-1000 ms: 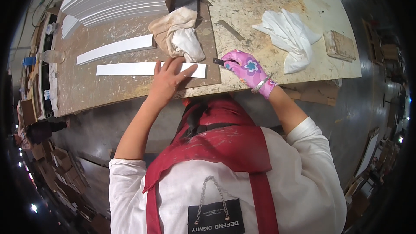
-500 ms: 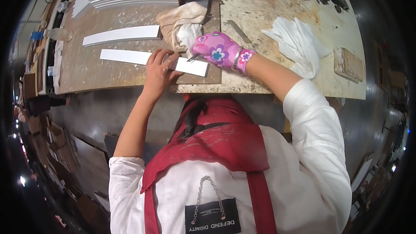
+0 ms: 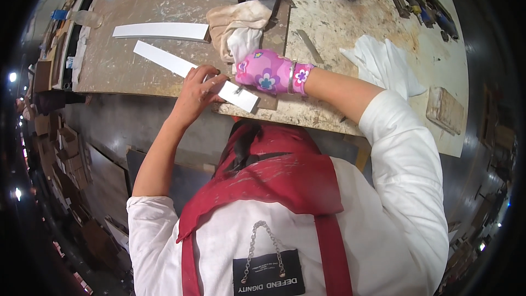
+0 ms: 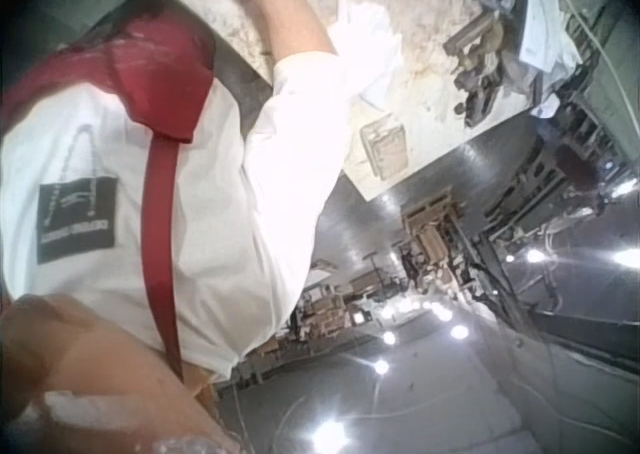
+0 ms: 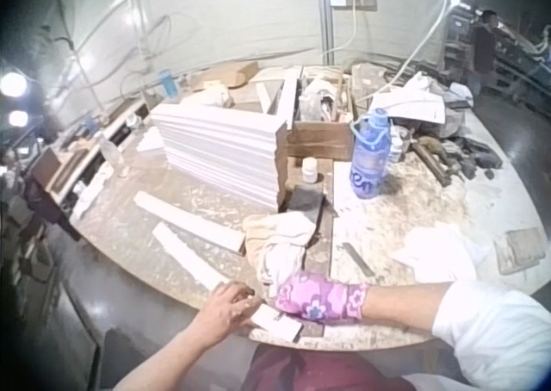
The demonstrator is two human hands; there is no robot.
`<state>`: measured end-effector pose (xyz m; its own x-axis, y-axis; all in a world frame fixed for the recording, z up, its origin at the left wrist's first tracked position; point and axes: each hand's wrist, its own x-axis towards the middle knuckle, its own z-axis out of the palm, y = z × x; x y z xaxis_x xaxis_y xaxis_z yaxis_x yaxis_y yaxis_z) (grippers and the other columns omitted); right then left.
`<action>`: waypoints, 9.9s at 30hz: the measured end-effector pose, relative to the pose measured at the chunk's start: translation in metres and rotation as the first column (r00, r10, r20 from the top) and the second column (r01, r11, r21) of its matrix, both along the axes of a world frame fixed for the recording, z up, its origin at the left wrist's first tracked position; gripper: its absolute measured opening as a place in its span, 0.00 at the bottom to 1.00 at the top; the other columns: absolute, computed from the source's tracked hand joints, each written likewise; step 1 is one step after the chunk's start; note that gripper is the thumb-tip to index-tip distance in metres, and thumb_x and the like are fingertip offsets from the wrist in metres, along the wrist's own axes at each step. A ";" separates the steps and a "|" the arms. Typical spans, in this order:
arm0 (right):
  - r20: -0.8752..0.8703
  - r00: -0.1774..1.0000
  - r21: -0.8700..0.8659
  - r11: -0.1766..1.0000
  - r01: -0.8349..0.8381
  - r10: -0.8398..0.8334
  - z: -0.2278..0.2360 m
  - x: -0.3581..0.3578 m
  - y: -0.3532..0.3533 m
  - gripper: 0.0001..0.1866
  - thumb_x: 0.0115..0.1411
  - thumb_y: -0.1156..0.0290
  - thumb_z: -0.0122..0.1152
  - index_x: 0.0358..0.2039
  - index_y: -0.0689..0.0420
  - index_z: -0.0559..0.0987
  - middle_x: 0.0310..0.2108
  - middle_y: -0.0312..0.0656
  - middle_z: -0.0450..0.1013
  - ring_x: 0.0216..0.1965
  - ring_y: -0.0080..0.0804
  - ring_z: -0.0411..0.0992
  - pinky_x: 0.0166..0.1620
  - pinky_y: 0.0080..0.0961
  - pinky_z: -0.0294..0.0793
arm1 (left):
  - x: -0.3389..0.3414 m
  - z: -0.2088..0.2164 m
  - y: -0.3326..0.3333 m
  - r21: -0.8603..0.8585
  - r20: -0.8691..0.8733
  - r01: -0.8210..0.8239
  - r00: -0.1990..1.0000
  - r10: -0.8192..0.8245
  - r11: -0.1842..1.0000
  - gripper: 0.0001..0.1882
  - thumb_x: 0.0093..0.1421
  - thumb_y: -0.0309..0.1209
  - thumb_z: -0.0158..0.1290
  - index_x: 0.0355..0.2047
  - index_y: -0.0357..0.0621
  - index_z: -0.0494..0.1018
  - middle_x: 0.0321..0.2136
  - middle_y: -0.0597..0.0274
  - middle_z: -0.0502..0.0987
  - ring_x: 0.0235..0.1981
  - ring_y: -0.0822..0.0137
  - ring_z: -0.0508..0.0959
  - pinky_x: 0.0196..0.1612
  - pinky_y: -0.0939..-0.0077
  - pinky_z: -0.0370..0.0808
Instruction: The person wipes wooden furniture components with a cloth by hand and uses a small tool to clean grooves on a piece. They move the cleaned parts aside and continue handling the next items from a stack on the workbench.
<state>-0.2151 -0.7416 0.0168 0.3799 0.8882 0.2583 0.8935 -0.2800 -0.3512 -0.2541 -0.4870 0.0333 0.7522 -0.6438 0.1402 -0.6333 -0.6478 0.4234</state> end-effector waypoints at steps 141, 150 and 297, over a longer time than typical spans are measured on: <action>-0.970 -0.230 -0.065 0.815 0.576 0.084 0.001 -0.102 -0.096 0.07 0.61 0.70 0.58 0.28 0.59 0.75 0.32 0.41 0.78 0.28 0.22 0.73 0.30 0.17 0.71 | -0.072 -0.018 -0.070 0.192 0.151 -0.016 0.988 -0.013 0.981 0.27 0.58 0.34 0.52 0.59 0.50 0.66 0.59 0.62 0.66 0.61 0.57 0.64 0.60 0.54 0.58; -0.995 -0.039 -0.095 0.743 0.663 -0.092 0.003 -0.102 -0.110 0.08 0.63 0.67 0.55 0.33 0.59 0.74 0.36 0.45 0.77 0.39 0.32 0.77 0.36 0.25 0.74 | -0.068 0.004 -0.070 -0.218 0.018 0.193 0.981 -0.194 0.957 0.29 0.50 0.26 0.61 0.55 0.49 0.70 0.45 0.55 0.77 0.50 0.51 0.76 0.52 0.60 0.73; -0.558 -0.420 -0.029 -0.489 0.872 -0.716 0.094 -0.097 0.189 0.14 0.61 0.61 0.58 0.29 0.59 0.80 0.29 0.40 0.75 0.31 0.33 0.74 0.35 0.35 0.71 | 0.196 0.059 0.253 -0.251 -0.911 0.219 0.276 -0.307 0.943 0.18 0.61 0.36 0.57 0.44 0.33 0.76 0.36 0.62 0.79 0.37 0.74 0.73 0.44 0.78 0.70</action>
